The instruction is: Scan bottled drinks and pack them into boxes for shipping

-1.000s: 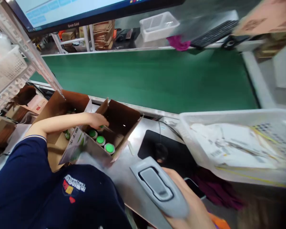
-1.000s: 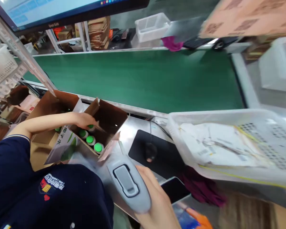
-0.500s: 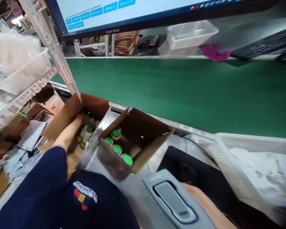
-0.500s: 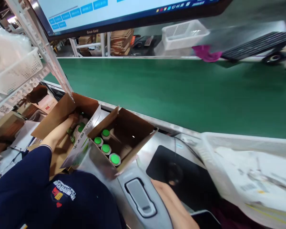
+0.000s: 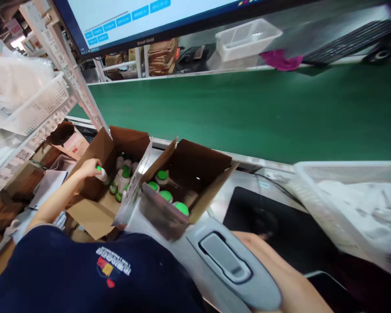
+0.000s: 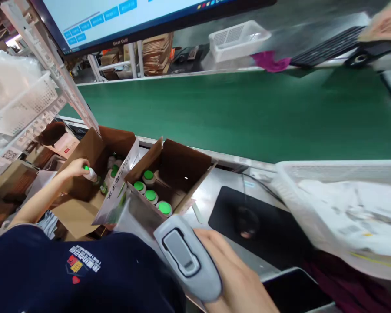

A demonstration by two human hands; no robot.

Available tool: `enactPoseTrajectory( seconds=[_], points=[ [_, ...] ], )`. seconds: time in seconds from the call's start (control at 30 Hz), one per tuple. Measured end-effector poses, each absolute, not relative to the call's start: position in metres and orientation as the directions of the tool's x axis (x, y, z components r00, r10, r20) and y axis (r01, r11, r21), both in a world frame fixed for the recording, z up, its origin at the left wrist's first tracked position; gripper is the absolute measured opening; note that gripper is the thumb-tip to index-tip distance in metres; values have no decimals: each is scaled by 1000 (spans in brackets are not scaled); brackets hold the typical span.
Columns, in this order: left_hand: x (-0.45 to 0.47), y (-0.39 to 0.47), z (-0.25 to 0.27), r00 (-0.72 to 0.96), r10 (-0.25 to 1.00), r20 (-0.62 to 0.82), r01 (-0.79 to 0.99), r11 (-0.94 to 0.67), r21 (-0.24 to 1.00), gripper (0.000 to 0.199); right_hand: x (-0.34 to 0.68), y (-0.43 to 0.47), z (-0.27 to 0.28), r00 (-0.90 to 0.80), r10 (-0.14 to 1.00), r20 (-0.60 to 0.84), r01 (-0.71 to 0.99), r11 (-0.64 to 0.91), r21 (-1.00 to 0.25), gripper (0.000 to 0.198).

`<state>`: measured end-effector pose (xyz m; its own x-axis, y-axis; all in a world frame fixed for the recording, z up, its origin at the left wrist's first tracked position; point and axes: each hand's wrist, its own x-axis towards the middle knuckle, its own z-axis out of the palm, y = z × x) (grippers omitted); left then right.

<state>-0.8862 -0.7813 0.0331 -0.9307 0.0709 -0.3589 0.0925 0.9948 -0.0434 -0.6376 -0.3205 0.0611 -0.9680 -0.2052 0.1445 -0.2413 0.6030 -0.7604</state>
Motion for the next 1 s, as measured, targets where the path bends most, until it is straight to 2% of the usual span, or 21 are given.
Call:
enactPoseTrajectory(
  seconds=[0.07,0.13,0.17,0.2,0.27,0.33,0.47,0.6,0.7,0.83,1.0],
  points=[
    [-860,-801,67,-967,170,-190,156,984,84,29,-649,-327,74,-954,-269,129,-269,590,-761,32],
    [-836,-811,102,-942,336,23,332,916,225,22,-661,-336,89,-951,-286,116,-269,586,-764,30],
    [-825,-812,118,-895,427,132,447,860,246,20,-667,-340,96,-949,-288,131,-281,576,-768,29],
    [-814,-810,133,-826,511,240,558,801,217,17,-673,-344,102,-946,-290,148,-294,566,-770,27],
    [-798,-801,153,-637,648,417,728,683,51,14,-682,-352,112,-942,-283,180,-315,561,-766,23],
    [-788,-787,162,-443,757,480,811,566,-144,23,-689,-356,120,-943,-275,186,-317,578,-752,19],
    [-786,-756,160,-97,915,391,861,274,-428,34,-696,-355,135,-958,-254,132,-269,648,-712,12],
    [-795,-729,158,178,937,300,800,40,-599,26,-698,-346,146,-981,-177,78,-181,695,-696,14],
    [-804,-713,162,288,934,210,749,-84,-657,21,-702,-338,153,-990,-132,51,-129,695,-707,22],
    [-817,-699,166,358,925,129,696,-172,-697,25,-708,-326,158,-990,-142,-26,-78,676,-733,30],
    [-837,-676,157,417,908,44,683,-281,-674,24,-699,-309,155,-993,-110,-38,-44,655,-754,30]
  ],
)
